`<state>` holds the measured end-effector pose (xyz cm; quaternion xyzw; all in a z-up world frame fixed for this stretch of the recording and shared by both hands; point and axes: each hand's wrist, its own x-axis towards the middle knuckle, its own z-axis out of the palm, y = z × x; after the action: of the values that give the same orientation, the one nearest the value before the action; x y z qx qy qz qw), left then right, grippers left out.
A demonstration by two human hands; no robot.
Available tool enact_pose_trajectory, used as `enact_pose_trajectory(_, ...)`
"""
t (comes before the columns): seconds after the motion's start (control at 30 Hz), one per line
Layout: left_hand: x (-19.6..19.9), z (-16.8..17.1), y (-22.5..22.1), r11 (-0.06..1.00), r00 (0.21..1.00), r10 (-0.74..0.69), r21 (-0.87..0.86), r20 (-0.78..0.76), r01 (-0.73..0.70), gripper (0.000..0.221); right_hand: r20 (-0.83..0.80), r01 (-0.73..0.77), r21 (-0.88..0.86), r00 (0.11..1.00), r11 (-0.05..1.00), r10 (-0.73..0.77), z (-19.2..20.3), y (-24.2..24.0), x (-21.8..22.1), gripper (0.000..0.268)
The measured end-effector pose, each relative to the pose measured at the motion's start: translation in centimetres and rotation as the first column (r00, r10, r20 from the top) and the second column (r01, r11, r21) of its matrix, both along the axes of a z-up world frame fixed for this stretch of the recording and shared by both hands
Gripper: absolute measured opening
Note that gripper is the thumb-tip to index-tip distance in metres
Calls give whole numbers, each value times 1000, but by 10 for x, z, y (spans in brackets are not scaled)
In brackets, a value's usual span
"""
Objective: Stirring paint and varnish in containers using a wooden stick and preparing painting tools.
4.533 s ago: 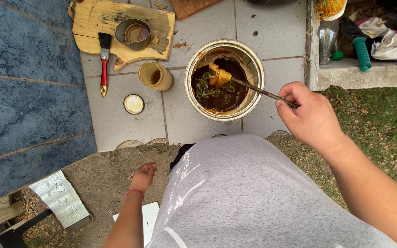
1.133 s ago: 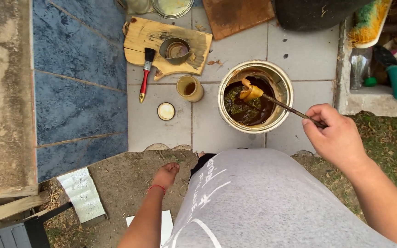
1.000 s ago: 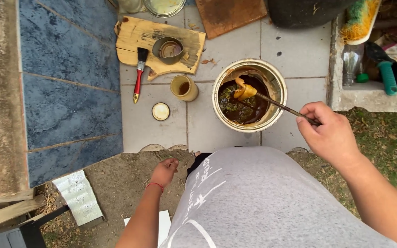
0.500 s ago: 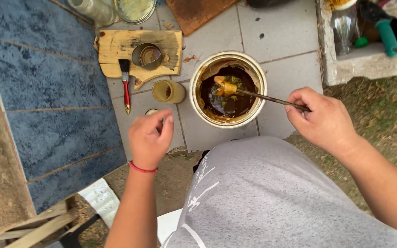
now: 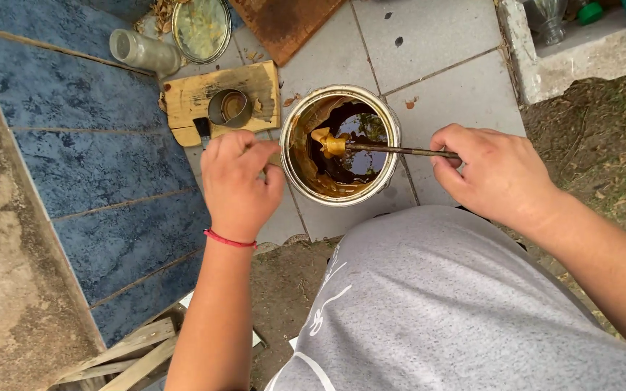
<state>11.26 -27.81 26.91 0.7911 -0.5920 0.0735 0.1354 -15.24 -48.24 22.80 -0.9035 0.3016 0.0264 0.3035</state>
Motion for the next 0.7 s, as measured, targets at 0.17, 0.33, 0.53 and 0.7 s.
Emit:
enact_pose_trajectory(0.17,9,0,16,994,994,103,-43,-27,-104,20,63,-54,-56,996,997,57,-2,-1,0,20)
enact_pose_trajectory(0.33,11,-4,37,980,978,197,-29,-70,-199,19,29,-73,-77,997,994,76,3,1,1,20)
enact_pose_trajectory(0.53,50,-22,82,859,846,512,115,-147,-499,22,-56,-37,-100,998,994,32,-2,2,-5,21)
enact_pose_trajectory(0.7,86,-63,110,585,534,807,470,-253,-662,34,-81,33,-134,996,990,-45,-10,2,-13,25)
